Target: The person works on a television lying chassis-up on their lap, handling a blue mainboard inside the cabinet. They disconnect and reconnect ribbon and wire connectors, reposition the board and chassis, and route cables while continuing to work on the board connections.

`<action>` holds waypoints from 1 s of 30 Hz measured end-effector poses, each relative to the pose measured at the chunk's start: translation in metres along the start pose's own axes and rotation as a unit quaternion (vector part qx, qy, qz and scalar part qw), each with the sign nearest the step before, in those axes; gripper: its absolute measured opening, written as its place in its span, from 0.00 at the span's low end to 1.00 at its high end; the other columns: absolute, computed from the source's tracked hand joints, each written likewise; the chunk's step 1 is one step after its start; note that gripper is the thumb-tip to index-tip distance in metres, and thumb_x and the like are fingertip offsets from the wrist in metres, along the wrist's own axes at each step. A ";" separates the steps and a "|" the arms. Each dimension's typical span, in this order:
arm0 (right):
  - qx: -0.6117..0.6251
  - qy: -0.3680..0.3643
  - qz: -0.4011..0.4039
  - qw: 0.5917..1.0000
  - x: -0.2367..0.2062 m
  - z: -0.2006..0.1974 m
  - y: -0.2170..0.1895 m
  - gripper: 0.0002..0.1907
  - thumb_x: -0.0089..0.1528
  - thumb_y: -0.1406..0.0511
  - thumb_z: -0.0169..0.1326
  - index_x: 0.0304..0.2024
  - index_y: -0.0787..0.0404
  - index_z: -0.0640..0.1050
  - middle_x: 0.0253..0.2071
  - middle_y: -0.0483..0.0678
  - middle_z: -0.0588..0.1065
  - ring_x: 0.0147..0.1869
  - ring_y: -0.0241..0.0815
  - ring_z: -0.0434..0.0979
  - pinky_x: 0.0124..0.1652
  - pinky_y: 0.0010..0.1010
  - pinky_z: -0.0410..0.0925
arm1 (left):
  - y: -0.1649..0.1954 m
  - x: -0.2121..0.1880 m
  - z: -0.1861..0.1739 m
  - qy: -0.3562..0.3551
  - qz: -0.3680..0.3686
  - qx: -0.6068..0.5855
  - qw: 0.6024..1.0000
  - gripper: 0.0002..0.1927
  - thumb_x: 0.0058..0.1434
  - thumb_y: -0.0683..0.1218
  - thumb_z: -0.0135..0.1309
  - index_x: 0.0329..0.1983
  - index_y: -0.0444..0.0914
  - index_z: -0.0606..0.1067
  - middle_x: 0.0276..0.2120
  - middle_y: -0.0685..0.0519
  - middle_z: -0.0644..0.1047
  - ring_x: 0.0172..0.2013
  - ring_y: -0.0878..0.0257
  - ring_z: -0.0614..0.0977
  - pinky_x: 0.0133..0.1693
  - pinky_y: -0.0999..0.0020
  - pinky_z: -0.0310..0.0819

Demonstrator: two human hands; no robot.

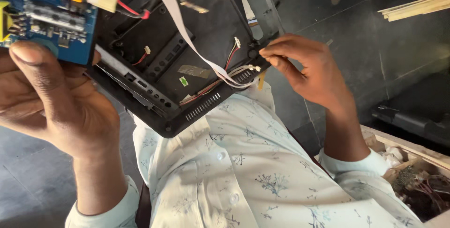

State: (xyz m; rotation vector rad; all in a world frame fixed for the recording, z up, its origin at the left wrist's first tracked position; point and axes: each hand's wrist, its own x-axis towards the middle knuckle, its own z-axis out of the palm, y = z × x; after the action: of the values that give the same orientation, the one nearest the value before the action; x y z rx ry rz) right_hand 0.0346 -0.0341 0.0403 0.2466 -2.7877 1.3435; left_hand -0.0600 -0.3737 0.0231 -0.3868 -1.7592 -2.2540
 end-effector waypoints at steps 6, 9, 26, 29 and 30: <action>-0.029 -0.030 -0.020 0.999 -0.006 0.011 -0.004 0.10 0.63 0.73 0.62 0.48 0.64 0.81 0.46 0.50 0.80 0.44 0.45 0.81 0.43 0.34 0.72 | -0.003 0.000 -0.008 -0.010 0.005 -0.003 1.000 0.15 0.83 0.43 0.56 0.59 0.34 0.62 0.46 0.50 0.76 0.42 0.68 0.80 0.43 0.74 0.76; -0.007 -0.045 -0.044 0.998 -0.002 0.028 -0.010 0.14 0.61 0.70 0.63 0.49 0.65 0.80 0.46 0.50 0.80 0.43 0.45 0.80 0.43 0.35 0.71 | -0.003 0.001 -0.009 -0.010 0.010 -0.005 1.000 0.14 0.84 0.43 0.56 0.59 0.34 0.62 0.47 0.49 0.76 0.42 0.67 0.80 0.42 0.72 0.77; -0.295 0.185 0.007 0.937 -0.029 0.003 -0.033 0.13 0.58 0.75 0.71 0.28 0.68 0.77 0.27 0.51 0.74 0.23 0.42 0.70 0.25 0.35 0.59 | -0.010 0.000 0.006 -0.027 0.013 -0.034 0.999 0.14 0.88 0.44 0.53 0.63 0.36 0.61 0.47 0.48 0.75 0.42 0.64 0.82 0.41 0.66 0.81; -0.287 0.211 0.046 0.933 -0.035 0.006 -0.037 0.17 0.60 0.77 0.69 0.26 0.69 0.71 0.39 0.55 0.79 0.24 0.41 0.73 0.25 0.32 0.62 | -0.008 0.000 0.010 -0.037 -0.001 -0.052 0.998 0.14 0.85 0.44 0.54 0.60 0.36 0.61 0.46 0.50 0.75 0.42 0.65 0.82 0.43 0.68 0.85; -0.252 0.181 0.049 0.949 -0.036 0.010 -0.037 0.13 0.60 0.77 0.66 0.29 0.68 0.73 0.41 0.53 0.80 0.27 0.41 0.74 0.27 0.31 0.63 | -0.008 -0.001 0.011 -0.037 -0.007 -0.058 0.998 0.14 0.84 0.44 0.55 0.59 0.36 0.62 0.46 0.50 0.75 0.43 0.66 0.82 0.43 0.69 0.85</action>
State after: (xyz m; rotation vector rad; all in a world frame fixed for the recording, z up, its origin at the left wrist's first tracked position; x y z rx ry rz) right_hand 0.0762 -0.0599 0.0586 -0.1463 -2.7204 0.5649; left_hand -0.0618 -0.3614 0.0178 -0.4897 -1.6742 -2.3888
